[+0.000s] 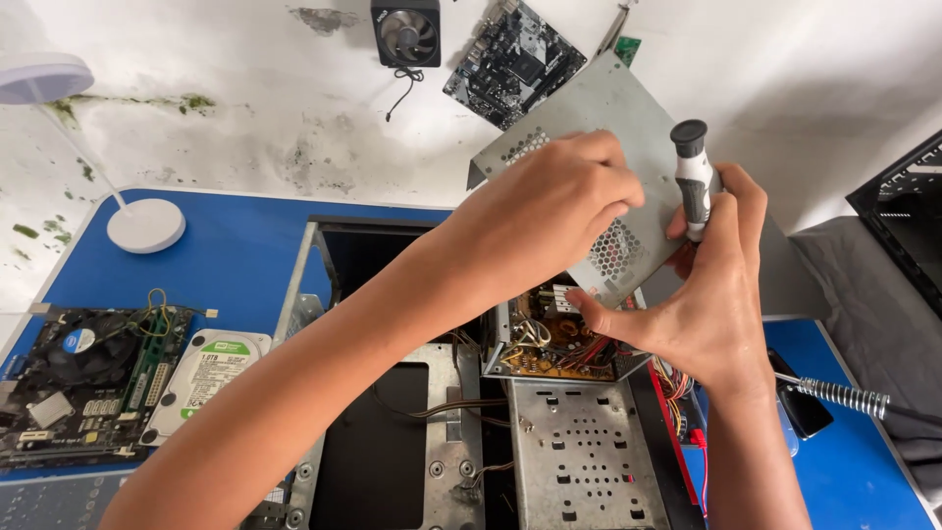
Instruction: Cleaning dust from a computer power supply unit using a manual air blower and disassembling the unit with a screwdriver.
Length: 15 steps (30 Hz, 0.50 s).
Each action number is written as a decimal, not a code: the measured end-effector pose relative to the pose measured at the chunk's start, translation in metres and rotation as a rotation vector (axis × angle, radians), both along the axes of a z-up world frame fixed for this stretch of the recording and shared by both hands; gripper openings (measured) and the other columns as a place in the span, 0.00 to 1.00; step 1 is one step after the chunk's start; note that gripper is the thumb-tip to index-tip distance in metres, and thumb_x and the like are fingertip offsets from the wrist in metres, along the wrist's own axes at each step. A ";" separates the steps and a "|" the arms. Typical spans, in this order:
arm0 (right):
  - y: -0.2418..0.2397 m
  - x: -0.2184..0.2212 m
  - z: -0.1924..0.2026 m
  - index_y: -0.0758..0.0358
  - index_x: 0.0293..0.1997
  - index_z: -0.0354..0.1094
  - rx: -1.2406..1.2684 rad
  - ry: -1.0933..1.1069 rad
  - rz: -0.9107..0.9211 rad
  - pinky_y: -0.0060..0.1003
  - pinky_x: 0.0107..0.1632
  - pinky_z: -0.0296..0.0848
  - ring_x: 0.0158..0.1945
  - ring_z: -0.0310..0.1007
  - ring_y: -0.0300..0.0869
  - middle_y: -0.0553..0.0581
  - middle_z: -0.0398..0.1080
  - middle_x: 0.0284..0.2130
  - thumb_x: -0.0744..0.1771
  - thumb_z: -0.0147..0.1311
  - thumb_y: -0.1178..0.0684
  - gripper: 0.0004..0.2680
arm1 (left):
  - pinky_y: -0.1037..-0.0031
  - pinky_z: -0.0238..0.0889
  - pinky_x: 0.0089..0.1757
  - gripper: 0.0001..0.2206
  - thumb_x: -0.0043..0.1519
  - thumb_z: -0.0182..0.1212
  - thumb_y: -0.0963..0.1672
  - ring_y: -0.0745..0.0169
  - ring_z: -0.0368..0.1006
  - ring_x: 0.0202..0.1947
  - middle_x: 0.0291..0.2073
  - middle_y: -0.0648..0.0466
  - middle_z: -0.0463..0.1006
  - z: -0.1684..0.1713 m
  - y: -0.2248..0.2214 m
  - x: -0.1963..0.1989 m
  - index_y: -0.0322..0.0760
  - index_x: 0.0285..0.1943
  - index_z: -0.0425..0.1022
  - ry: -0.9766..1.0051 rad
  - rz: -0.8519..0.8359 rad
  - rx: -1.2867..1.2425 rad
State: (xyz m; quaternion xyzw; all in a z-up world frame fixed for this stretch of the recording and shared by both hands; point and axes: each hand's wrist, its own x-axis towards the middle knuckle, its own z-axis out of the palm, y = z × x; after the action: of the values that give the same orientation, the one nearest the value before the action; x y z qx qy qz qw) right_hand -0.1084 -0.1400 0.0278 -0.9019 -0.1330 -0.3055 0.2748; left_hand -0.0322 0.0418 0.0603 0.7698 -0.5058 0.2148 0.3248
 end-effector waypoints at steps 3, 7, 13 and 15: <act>0.002 0.000 0.000 0.69 0.42 0.54 0.004 0.028 0.041 0.36 0.27 0.61 0.33 0.51 0.43 0.66 0.50 0.58 0.50 0.78 0.45 0.31 | 0.67 0.57 0.22 0.14 0.65 0.54 0.36 0.57 0.66 0.16 0.26 0.50 0.68 0.005 -0.004 0.003 0.32 0.24 0.74 0.045 0.023 0.035; 0.004 0.002 -0.002 0.67 0.42 0.53 0.022 0.063 0.056 0.35 0.28 0.65 0.38 0.52 0.44 0.64 0.50 0.56 0.49 0.78 0.45 0.31 | 0.66 0.63 0.22 0.13 0.64 0.52 0.35 0.55 0.71 0.17 0.29 0.47 0.72 0.003 -0.008 0.010 0.36 0.27 0.78 0.061 0.035 0.096; 0.007 0.001 -0.003 0.73 0.57 0.57 0.006 0.166 0.060 0.34 0.28 0.69 0.41 0.55 0.44 0.61 0.50 0.56 0.49 0.78 0.44 0.38 | 0.67 0.64 0.24 0.08 0.59 0.60 0.36 0.59 0.75 0.21 0.22 0.53 0.79 -0.003 -0.009 0.025 0.38 0.28 0.80 0.107 0.025 0.124; 0.008 0.001 -0.003 0.74 0.60 0.55 -0.023 0.166 0.055 0.38 0.31 0.71 0.44 0.58 0.47 0.62 0.49 0.59 0.49 0.77 0.42 0.40 | 0.65 0.65 0.28 0.10 0.59 0.58 0.37 0.56 0.76 0.25 0.27 0.52 0.80 -0.005 -0.009 0.028 0.41 0.31 0.85 0.100 0.022 0.164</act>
State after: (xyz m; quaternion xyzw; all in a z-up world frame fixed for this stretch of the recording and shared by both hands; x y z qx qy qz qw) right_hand -0.1076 -0.1319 0.0252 -0.9233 -0.1380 -0.2203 0.2827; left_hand -0.0039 0.0327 0.0551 0.8089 -0.4965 0.1377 0.2832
